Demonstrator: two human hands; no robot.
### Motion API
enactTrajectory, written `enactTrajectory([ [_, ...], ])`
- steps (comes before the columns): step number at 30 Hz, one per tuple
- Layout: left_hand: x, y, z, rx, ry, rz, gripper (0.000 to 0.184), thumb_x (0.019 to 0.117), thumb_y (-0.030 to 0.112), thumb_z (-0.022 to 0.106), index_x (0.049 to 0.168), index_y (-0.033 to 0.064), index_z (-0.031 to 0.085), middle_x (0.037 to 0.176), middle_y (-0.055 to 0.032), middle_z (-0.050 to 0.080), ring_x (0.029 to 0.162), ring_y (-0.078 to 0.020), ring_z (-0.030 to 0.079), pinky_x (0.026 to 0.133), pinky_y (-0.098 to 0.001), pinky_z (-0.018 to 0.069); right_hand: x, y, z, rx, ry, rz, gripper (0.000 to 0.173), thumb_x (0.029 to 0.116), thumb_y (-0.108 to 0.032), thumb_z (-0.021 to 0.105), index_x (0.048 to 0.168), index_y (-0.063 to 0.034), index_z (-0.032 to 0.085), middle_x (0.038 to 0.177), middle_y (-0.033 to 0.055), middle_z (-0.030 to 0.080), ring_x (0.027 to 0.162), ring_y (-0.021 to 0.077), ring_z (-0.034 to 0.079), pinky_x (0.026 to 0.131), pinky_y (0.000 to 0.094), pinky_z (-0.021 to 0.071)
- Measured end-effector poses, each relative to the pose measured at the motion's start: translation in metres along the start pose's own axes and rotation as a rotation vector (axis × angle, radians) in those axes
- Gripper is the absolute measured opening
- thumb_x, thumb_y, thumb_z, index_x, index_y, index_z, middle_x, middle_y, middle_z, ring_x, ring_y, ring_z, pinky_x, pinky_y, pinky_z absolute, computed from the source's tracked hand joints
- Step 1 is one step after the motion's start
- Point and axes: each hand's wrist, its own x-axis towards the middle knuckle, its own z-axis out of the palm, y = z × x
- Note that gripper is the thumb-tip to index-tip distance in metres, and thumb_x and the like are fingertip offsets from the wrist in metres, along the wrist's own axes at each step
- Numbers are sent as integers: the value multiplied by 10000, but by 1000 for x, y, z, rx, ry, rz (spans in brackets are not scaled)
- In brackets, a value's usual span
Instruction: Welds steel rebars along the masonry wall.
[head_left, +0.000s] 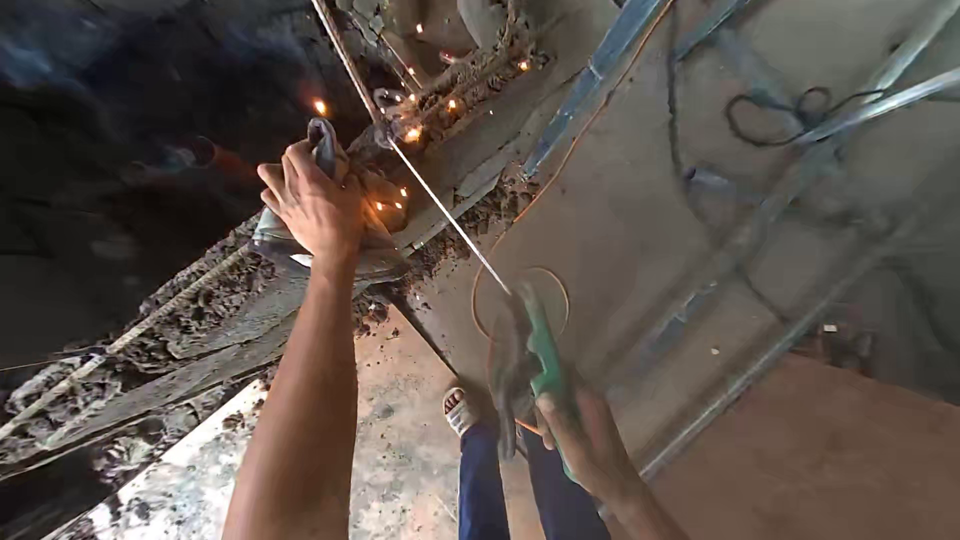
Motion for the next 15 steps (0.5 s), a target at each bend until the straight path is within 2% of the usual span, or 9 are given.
enactTrajectory([
  [3, 0, -1, 0, 1, 0, 3, 581, 843, 391, 705, 1350, 131, 590, 1313, -110, 660, 1300, -374, 537, 1035, -617, 407, 1, -3, 2, 132, -15, 30, 654, 973, -687, 495, 1177, -76, 606, 654, -11, 593, 481, 129, 579, 421, 330, 543],
  [6, 1, -2, 3, 18, 26, 1, 564, 823, 386, 704, 1325, 151, 593, 1277, -76, 674, 1280, -342, 549, 1007, -569, 417, 0, -10, 4, 393, -62, 108, 639, 967, -670, 521, 1153, -61, 571, 642, 23, 563, 471, 150, 561, 417, 312, 526],
  [8, 0, 0, 3, 24, 32, -1, 557, 831, 387, 699, 1325, 152, 593, 1276, -77, 675, 1279, -342, 550, 1006, -569, 418, -1, -13, 4, 566, -86, 166, 643, 952, -678, 537, 1133, -61, 548, 652, 43, 567, 479, 157, 570, 439, 304, 536],
  [10, -1, 0, 2, 26, 31, 1, 552, 836, 386, 697, 1319, 138, 593, 1278, -95, 672, 1281, -351, 549, 1008, -576, 414, -1, -14, 4, 622, -80, 190, 639, 946, -679, 549, 1112, -62, 553, 638, 42, 557, 475, 157, 571, 444, 305, 541],
  [12, -2, -2, -2, 15, -5, 24, 531, 863, 385, 678, 1319, 126, 593, 1289, -103, 667, 1284, -345, 548, 1012, -558, 420, 1, -14, 2, 514, -62, 154, 623, 967, -655, 539, 1144, -58, 554, 650, 33, 562, 488, 146, 572, 447, 298, 539],
  [14, -5, -5, -13, -46, -111, 85, 494, 968, 354, 657, 1353, 53, 589, 1319, -162, 636, 1287, -369, 546, 1048, -553, 442, 2, -13, -3, 174, 2, 59, 608, 995, -588, 556, 1213, -24, 614, 707, 17, 623, 528, 119, 600, 470, 304, 554],
  [15, -4, -5, -9, -59, -73, 66, 531, 916, 353, 672, 1340, 44, 586, 1334, -188, 630, 1312, -416, 523, 1060, -618, 402, 3, -9, -5, -52, 37, -17, 611, 981, -632, 541, 1161, -58, 646, 715, -26, 642, 547, 69, 611, 484, 285, 560],
])
